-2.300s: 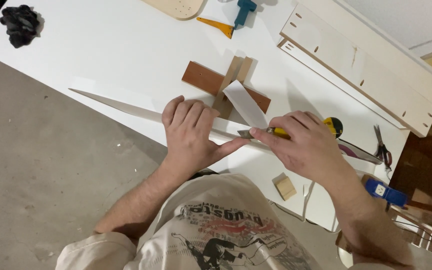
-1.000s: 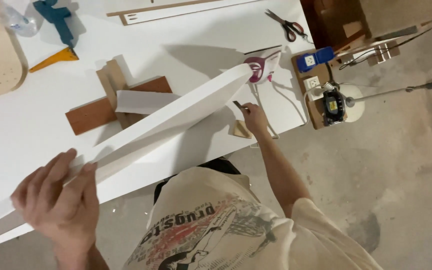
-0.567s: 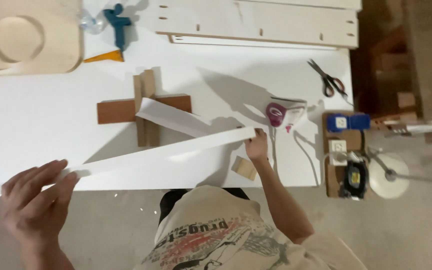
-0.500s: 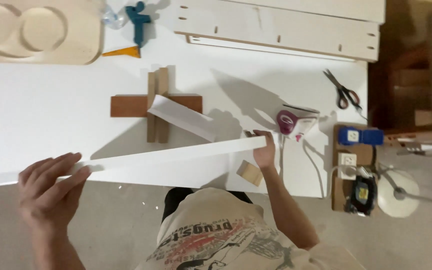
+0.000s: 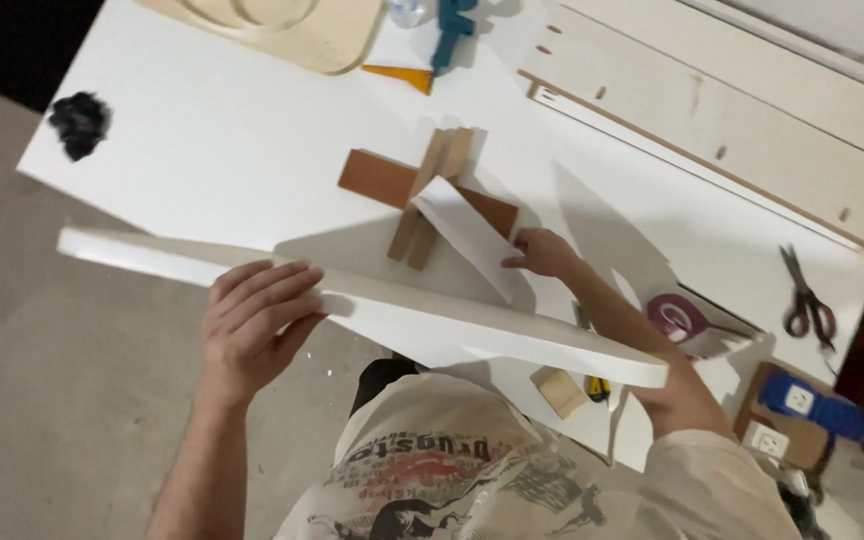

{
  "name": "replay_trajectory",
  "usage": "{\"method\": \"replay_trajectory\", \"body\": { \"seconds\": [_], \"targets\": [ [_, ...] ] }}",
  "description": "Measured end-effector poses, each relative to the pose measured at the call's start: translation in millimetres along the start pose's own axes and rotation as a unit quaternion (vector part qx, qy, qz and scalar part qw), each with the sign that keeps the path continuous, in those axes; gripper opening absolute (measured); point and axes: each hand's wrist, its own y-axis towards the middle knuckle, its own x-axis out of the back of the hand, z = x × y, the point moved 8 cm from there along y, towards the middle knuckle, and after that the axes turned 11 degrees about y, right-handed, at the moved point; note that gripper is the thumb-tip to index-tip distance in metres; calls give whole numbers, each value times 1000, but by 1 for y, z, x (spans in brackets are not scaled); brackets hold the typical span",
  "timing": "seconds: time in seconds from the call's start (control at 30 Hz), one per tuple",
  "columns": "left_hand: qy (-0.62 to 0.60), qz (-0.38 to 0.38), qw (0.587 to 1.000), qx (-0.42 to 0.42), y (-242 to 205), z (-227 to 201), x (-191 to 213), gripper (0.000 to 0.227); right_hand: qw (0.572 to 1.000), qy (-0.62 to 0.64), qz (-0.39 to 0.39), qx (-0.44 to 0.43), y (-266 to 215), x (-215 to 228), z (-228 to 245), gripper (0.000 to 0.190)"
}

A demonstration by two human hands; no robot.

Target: Applying and trimming edge banding on a curved wooden board using an iron, utility knife, and sanding block.

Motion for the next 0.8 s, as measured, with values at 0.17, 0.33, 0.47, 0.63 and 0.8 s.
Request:
{"method": "replay_trajectory", "body": {
  "seconds": [0.17, 0.33, 0.47, 0.63, 0.8],
  "targets": [
    [-45, -35, 998, -11, 10, 2, -5, 20, 993, 47, -107, 33, 28, 24, -51, 26],
    [1, -28, 999, -22, 12, 28, -3, 30, 945, 174, -217, 172, -129, 182, 83, 15],
    [24, 11, 998, -50, 20, 35, -2, 32, 884, 32, -355, 303, -262, 247, 167, 20],
    [28, 79, 996, -27, 32, 48, 4, 53, 783, -201, -397, 435, -293, 158, 266, 18],
    [-42, 115, 991, -47, 34, 58, 9, 81, 759, -298, -319, 483, -277, 71, 306, 12]
  ]
}}
